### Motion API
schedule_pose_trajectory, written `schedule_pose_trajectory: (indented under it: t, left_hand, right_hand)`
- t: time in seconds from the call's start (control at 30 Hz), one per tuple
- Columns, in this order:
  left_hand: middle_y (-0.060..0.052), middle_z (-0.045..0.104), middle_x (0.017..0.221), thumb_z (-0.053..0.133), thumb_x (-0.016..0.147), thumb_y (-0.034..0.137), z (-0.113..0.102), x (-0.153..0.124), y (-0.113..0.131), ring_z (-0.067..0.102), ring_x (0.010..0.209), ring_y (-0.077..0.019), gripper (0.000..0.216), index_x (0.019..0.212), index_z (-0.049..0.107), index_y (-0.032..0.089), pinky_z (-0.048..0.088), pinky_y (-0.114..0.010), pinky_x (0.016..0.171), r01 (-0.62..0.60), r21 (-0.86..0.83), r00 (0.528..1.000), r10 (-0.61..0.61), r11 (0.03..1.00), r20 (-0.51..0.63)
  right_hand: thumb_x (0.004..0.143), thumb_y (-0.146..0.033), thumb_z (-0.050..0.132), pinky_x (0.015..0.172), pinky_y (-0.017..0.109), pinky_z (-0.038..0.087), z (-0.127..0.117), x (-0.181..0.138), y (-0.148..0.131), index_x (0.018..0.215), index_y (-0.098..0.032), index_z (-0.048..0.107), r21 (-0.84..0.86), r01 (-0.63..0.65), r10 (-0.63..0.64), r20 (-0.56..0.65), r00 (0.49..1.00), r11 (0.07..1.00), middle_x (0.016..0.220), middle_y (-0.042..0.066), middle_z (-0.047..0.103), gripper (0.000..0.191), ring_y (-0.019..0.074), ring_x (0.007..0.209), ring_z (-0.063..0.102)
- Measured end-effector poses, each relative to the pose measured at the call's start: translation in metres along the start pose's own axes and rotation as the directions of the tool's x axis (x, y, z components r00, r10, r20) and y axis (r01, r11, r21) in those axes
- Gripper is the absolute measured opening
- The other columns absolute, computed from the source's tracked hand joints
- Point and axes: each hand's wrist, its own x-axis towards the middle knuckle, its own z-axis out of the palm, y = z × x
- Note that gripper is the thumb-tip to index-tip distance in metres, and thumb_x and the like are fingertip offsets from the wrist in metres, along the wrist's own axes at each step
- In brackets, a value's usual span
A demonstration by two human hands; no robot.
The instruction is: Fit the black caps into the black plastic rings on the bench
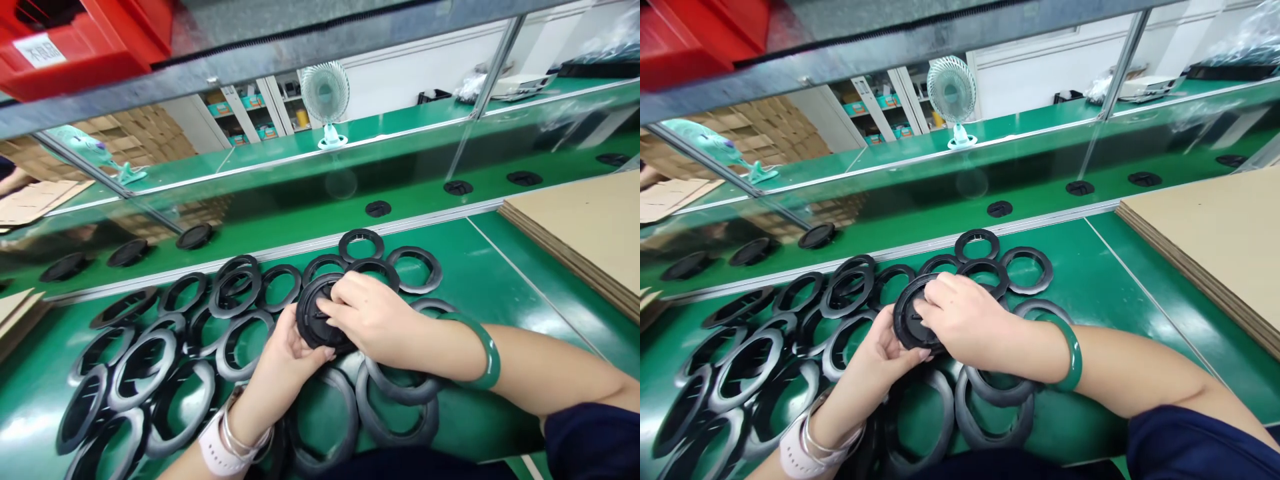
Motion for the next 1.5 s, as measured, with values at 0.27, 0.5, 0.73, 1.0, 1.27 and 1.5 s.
schedule_pose_trajectory:
  t: [0.27,0.5,0.73,1.0,1.27,1.5]
  left_hand:
    - [-0.007,0.06,0.13,0.081,0.072,0.019,0.001,-0.002,-0.004,0.063,0.12,-0.0212,0.074,0.13,0.034,0.027,0.056,-0.031,0.097,-0.064,-0.016,0.998,0.064,0.998,-0.021]
    - [-0.011,0.055,0.138,0.085,0.069,0.029,-0.001,-0.007,-0.012,0.063,0.12,-0.0285,0.094,0.142,0.026,0.029,0.058,-0.04,0.096,-0.043,0.165,0.999,0.04,0.985,0.024]
    - [-0.009,0.058,0.132,0.064,0.089,0.047,-0.004,-0.011,-0.006,0.062,0.117,-0.0252,0.066,0.142,0.03,0.028,0.055,-0.04,0.096,-0.148,0.363,0.989,0.147,0.92,0.029]
    - [-0.006,0.064,0.122,0.053,0.095,0.05,-0.007,-0.008,0.002,0.063,0.108,-0.0227,0.044,0.129,0.044,0.024,0.051,-0.035,0.092,-0.163,0.389,0.983,0.185,0.907,-0.019]
    - [-0.006,0.066,0.119,0.056,0.094,0.05,-0.003,-0.008,0.001,0.062,0.109,-0.0241,0.042,0.127,0.047,0.024,0.049,-0.034,0.092,-0.145,0.379,0.988,0.152,0.914,0.012]
    - [-0.008,0.066,0.121,0.053,0.096,0.048,-0.005,-0.011,0.006,0.062,0.114,-0.0248,0.045,0.134,0.047,0.023,0.049,-0.035,0.097,-0.168,0.388,0.985,0.165,0.906,0.042]
  right_hand:
    - [0.099,-0.02,0.057,0.097,0.039,0.046,0.002,0.005,0.014,0.117,-0.017,0.061,0.435,-0.527,0.53,0.126,0.838,0.73,0.111,0.007,0.06,0.019,0.0209,0.106,0.056]
    - [0.087,-0.015,0.066,0.082,0.029,0.043,0.009,0.005,0.008,0.091,-0.019,0.059,0.587,-0.546,0.592,0.137,0.794,0.597,0.093,-0.001,0.057,0.009,0.0162,0.09,0.054]
    - [0.082,-0.019,0.066,0.075,0.03,0.041,0.012,0.005,0.006,0.08,-0.019,0.054,0.585,-0.595,0.643,0.157,0.75,0.551,0.085,-0.001,0.054,0.012,0.0168,0.082,0.052]
    - [0.078,-0.025,0.081,0.086,0.032,0.049,-0.007,0.008,0.0,0.11,-0.022,0.059,0.654,-0.665,0.469,0.489,0.736,0.362,0.107,-0.001,0.066,0.039,0.0206,0.101,0.062]
    - [0.077,-0.01,0.076,0.085,0.034,0.052,-0.01,0.007,-0.007,0.116,-0.024,0.058,0.538,-0.674,0.503,0.45,0.738,0.507,0.106,-0.001,0.069,0.045,0.0199,0.097,0.065]
    - [0.075,-0.014,0.077,0.089,0.035,0.052,-0.008,0.006,-0.001,0.11,-0.023,0.063,0.56,-0.681,0.524,0.443,0.727,0.471,0.105,-0.001,0.069,0.039,0.0208,0.099,0.064]
